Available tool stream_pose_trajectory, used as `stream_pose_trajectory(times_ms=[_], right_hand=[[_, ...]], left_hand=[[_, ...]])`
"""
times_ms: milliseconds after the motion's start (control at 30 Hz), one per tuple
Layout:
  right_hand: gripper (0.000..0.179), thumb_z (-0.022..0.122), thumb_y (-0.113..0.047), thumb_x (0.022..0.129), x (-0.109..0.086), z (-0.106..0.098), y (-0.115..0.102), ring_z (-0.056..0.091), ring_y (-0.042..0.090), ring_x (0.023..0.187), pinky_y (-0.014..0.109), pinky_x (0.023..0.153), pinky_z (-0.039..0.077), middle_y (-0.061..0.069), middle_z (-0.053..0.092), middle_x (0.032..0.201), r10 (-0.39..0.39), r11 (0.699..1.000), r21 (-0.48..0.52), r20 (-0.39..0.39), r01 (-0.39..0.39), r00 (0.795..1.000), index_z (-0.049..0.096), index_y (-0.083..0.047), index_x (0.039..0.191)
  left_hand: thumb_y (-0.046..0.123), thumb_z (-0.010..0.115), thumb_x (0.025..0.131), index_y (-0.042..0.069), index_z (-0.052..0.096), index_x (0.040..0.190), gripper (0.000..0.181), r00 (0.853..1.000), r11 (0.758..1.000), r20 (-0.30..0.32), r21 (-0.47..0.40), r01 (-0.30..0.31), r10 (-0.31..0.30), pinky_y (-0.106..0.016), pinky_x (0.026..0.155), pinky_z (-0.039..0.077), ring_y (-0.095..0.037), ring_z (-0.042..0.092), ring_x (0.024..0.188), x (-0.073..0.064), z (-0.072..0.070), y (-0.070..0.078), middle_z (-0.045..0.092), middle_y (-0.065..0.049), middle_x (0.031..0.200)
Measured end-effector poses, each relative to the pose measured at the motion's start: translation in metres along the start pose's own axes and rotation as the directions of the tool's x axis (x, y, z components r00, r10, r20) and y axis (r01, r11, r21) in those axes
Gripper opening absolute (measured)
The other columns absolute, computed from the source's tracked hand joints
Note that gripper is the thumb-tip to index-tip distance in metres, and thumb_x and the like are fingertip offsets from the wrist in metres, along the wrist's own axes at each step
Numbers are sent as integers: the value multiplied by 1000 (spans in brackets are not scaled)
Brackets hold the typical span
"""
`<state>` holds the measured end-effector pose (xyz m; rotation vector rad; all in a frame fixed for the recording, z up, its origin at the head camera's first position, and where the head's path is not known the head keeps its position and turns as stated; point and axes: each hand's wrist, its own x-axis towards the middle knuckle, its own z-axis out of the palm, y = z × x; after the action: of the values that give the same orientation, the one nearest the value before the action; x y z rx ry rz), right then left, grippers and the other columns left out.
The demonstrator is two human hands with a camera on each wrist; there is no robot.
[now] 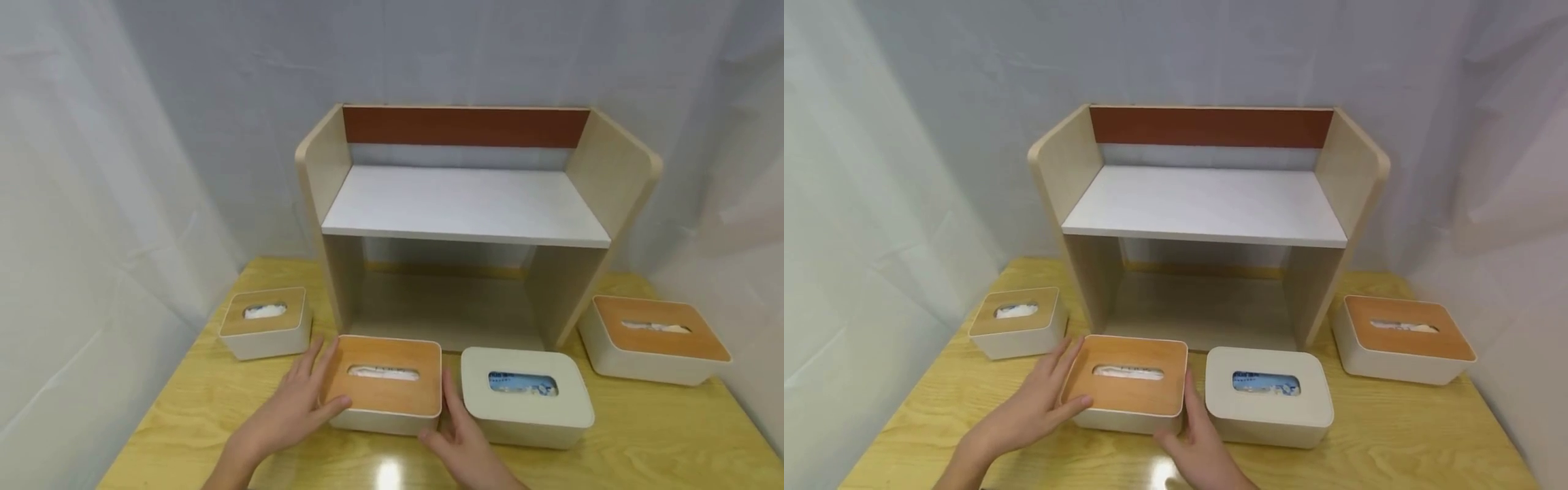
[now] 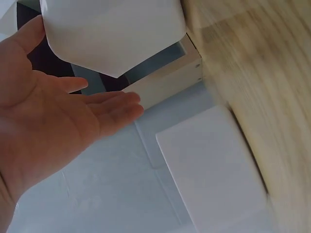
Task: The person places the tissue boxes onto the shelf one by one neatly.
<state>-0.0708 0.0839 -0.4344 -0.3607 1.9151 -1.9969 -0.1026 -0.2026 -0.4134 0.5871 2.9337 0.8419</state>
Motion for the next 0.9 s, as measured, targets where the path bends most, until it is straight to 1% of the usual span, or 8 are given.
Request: stream_pose_trajectory(times_ms=[100,167,333,433,600,733,833,900], right_hand=[[94,60,-4,95,0,1,3,-6,42,147,34,112,17,22,-13,162,44,998,-47,-46,-47,998,-11,1,156],[91,60,-4,94,2,3,4,-1,44,147,40,112,15,25,-9,162,44,996,-76,-83,-51,996,-6,3,156],[86,60,-10,97,6,5,5,5,43,147,44,112,18,26,-3,162,46,993,-98,-154,-62,987,-1,5,156],[86,59,-12,97,8,6,5,3,42,148,45,113,16,26,-4,162,69,992,-95,-159,-85,985,-1,5,156],[88,59,-11,97,8,6,6,0,42,148,46,114,13,25,-7,162,82,992,-82,-139,-94,987,-4,4,156],[89,60,-9,95,8,6,5,0,41,148,42,113,12,26,-8,162,59,993,-91,-125,-71,990,-5,5,156],[91,59,-9,95,9,6,4,1,39,148,38,112,15,25,-9,162,51,994,-95,-113,-62,992,-7,5,155],[92,59,-9,95,10,6,3,3,38,149,35,112,18,24,-10,163,48,994,-96,-110,-59,993,-9,2,156]], left_hand=[[49,54,99,10,7,161,87,999,998,40,-57,6,-4,-74,107,23,-56,16,143,-2,0,-1,6,-30,161],[50,53,99,8,2,160,90,997,994,75,-111,20,-12,-69,111,22,-52,14,145,-3,-1,-3,4,-29,162],[50,53,99,1,-9,157,98,986,963,161,-254,86,-45,-57,117,19,-41,13,148,-4,-2,-7,-1,-24,163],[49,53,100,-3,-9,156,98,979,949,195,-296,110,-53,-54,118,16,-38,11,149,-5,-1,-9,-3,-24,163],[48,53,100,-6,-6,155,97,979,947,198,-300,117,-58,-53,118,16,-38,12,149,-6,1,-10,-1,-24,162],[43,56,100,-9,-4,155,96,985,931,169,-356,79,-19,-51,112,34,-40,33,141,-5,2,-11,12,-30,160],[36,61,99,-11,-2,154,96,988,906,153,-420,56,10,-42,97,50,-36,52,127,-3,3,-11,26,-35,154],[33,65,97,-11,-1,154,97,989,890,146,-453,58,10,-34,89,55,-31,59,119,0,3,-10,34,-35,150]])
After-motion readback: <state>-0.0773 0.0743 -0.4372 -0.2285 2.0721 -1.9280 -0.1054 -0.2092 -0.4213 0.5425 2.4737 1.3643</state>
